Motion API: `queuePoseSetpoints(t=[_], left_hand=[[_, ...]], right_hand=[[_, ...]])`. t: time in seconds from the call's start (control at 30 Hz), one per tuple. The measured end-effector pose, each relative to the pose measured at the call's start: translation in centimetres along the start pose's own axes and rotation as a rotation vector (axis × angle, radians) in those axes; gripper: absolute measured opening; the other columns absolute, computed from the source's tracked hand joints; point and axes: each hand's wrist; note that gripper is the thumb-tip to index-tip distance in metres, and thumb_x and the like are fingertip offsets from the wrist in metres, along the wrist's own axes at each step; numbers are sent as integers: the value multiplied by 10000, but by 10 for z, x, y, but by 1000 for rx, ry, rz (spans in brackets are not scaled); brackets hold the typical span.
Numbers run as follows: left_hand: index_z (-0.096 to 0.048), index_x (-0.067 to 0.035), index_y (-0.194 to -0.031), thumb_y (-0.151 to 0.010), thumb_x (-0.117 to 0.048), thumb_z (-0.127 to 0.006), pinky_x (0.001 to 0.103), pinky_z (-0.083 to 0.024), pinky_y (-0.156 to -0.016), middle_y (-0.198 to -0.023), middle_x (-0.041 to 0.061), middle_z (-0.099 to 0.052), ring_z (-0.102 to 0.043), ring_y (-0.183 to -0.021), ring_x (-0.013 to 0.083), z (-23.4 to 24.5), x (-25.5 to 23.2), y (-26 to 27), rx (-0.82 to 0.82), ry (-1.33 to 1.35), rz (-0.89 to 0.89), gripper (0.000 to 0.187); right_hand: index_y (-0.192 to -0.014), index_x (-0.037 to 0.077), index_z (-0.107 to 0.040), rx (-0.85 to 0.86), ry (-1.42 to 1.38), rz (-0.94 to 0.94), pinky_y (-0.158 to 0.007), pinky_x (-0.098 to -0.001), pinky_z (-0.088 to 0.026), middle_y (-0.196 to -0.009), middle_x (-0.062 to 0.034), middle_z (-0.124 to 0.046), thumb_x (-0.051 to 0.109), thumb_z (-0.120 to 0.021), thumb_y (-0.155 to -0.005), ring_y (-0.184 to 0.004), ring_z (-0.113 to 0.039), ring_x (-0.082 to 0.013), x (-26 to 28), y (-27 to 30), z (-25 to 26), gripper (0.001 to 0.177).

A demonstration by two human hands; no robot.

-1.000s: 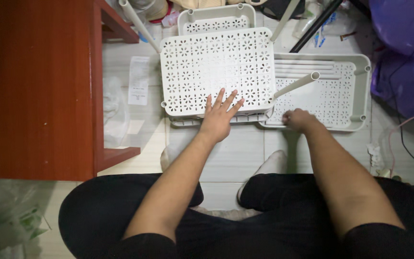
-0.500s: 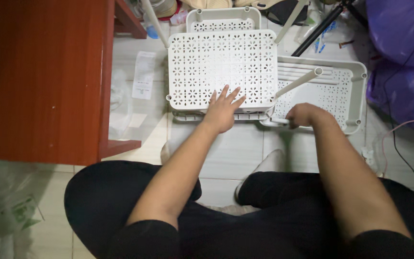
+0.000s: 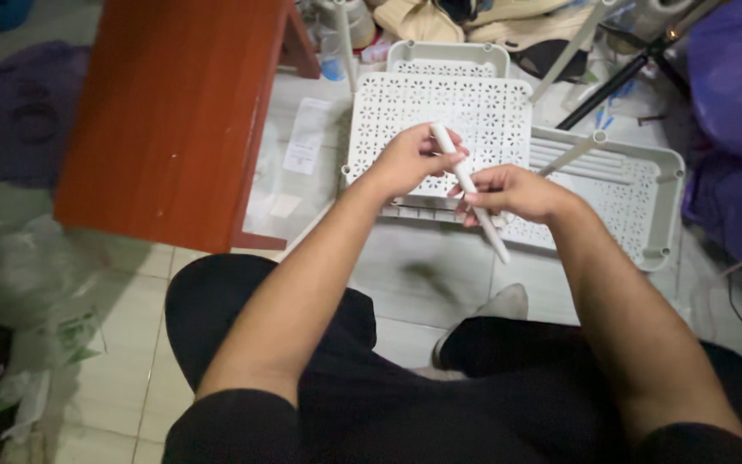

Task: The person assembles a white plastic storage rack by inserting cylindrical legs into corner holes on perforated trays and stacking the trays together. They handle multiple trays and legs, aligning and pressing components to form a multi-tiered unit.

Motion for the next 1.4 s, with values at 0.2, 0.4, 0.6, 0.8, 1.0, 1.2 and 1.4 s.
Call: queuePoseSetpoints(t=[0.2, 0.4, 0.6, 0.8, 1.0, 1.2, 1.4], left_hand=[[-557, -28, -1281, -929, -38, -751, 302, -624, -768, -1144, 138, -757, -730, -965, 161, 30, -23, 14, -192, 77, -135, 403], [-470, -103, -1356, -872, 7, -726, 308, -637, -723, -1141, 137, -732, -729, -920, 167, 42, -15, 9, -330, 121, -173, 558], [-556, -53, -1363, -1006, -99, -650, 295, -643, -796, -1193, 129, -730, -738, -954, 177, 76, -1, 8, -437, 173, -136, 373], [-616, -86, -1323, -1044, -291, -545, 228, -515, -612, -1207, 57, -714, -774, -865, 157, 97, 19, 16, -415, 163, 100, 354], [-640, -94, -1294, -1049, -336, -529, 221, -436, -529, -1190, 41, -722, -755, -753, 136, 99, 54, 22, -251, -28, 190, 361], [-675, -107, -1349, -996, -280, -670, 323, -590, -745, -1197, 72, -744, -729, -894, 216, 114, 91, 40, -415, -151, 49, 393], [-527, -165, -1447, -696, -289, -952, 426, -487, -1072, -1410, 170, -573, -556, -1296, 338, 122, 113, 74, -741, -573, 78, 872]], right_hand=[[-1333, 34, -682, 43, 62, 8, -783, -325, -590, -995, -109, -788, 177, -652, -957, -854, -758, -184, 2, -4, -10, 403], [-1355, 55, -675, 2, 58, -30, -777, -323, -593, -978, -98, -789, 178, -660, -948, -821, -742, -169, -9, -10, 2, 425], [-1266, 14, -697, -355, 135, 123, -741, -307, -573, -1001, -101, -767, 169, -661, -986, -800, -716, -172, 4, -3, 13, 322], [-1251, -6, -636, -559, -226, 566, -845, -327, -634, -1033, -102, -723, 58, -697, -1007, -898, -747, -193, 30, -4, -3, 260], [-1228, 27, -625, -545, -92, 657, -857, -309, -633, -1062, -69, -654, 25, -647, -1030, -943, -711, -162, 30, -46, -58, 200], [-1129, -3, -634, -580, 184, 663, -733, -258, -529, -1076, -33, -614, 35, -686, -1029, -906, -625, -126, 33, -91, -97, 119], [-1076, -5, -638, -545, 435, 592, -722, -283, -570, -1013, -90, -710, 68, -724, -1003, -877, -684, -150, 52, -125, -112, 134]])
Point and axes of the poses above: each hand's wrist, its own y-axis away from the middle knuckle, its own z-axis out of the back of the hand, x = y × z
